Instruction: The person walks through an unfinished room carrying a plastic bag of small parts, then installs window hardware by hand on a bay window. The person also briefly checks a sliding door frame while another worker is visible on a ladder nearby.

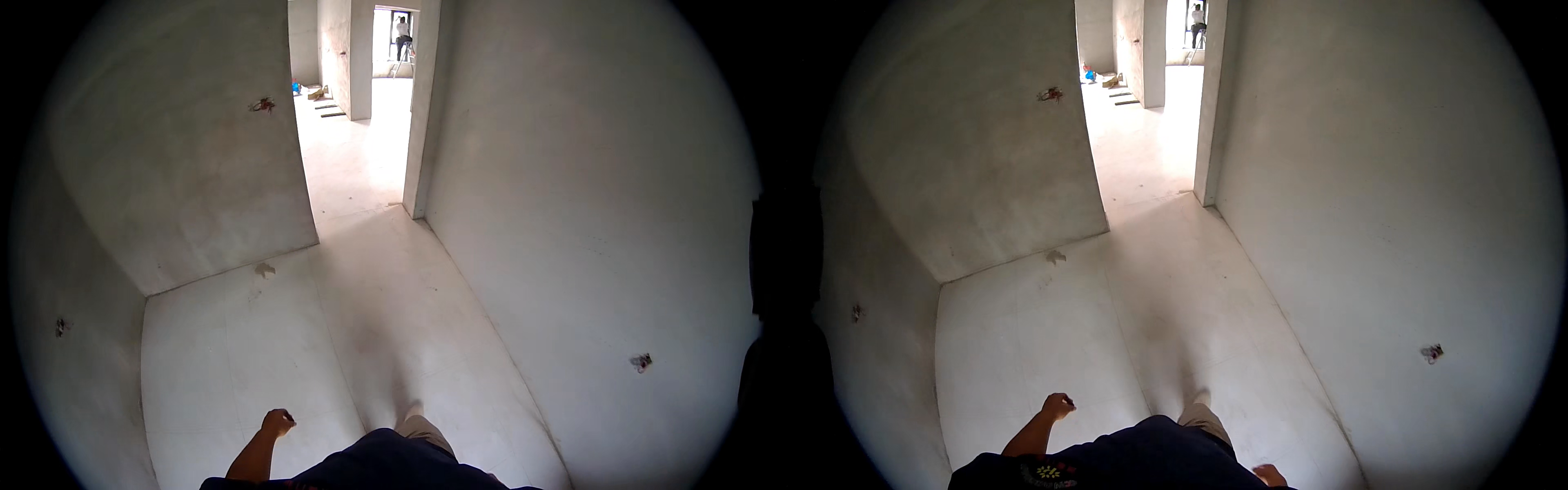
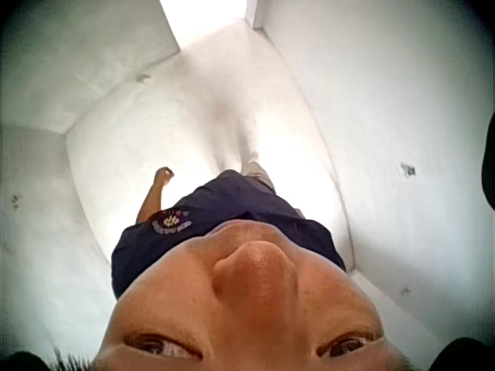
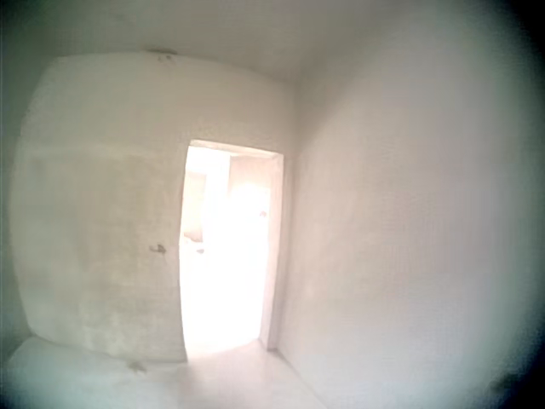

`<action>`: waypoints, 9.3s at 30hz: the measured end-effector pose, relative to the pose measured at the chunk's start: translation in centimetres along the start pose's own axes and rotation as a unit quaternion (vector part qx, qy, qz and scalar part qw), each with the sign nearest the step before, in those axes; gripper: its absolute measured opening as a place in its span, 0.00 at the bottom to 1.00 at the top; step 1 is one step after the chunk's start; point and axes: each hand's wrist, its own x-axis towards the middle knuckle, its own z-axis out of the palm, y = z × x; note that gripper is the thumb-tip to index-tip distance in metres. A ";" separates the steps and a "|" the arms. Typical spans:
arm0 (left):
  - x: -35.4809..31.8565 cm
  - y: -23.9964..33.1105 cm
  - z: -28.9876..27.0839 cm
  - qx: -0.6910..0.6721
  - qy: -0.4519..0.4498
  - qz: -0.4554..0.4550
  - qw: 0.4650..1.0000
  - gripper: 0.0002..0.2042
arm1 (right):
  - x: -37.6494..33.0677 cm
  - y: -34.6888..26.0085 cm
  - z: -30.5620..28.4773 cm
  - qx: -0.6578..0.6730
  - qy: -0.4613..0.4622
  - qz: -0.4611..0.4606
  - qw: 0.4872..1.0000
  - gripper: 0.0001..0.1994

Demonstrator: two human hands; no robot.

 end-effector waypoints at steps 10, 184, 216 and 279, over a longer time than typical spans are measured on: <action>22.2 8.7 -6.0 0.033 -0.064 -0.076 0.995 0.13 | 25.1 -19.3 -24.7 -0.163 0.027 -0.046 0.985 0.30; 251.8 122.1 -90.5 -0.064 -0.144 0.287 0.945 0.16 | 148.2 -181.8 -162.1 0.212 0.278 -0.078 0.934 0.16; 254.3 109.8 -89.5 -0.027 -0.108 0.177 0.978 0.19 | 148.9 -182.2 -158.7 0.191 0.259 -0.113 0.940 0.17; 317.7 143.0 -108.4 0.042 -0.149 -0.005 0.988 0.21 | 195.4 -212.4 -220.5 0.198 0.150 0.009 0.969 0.27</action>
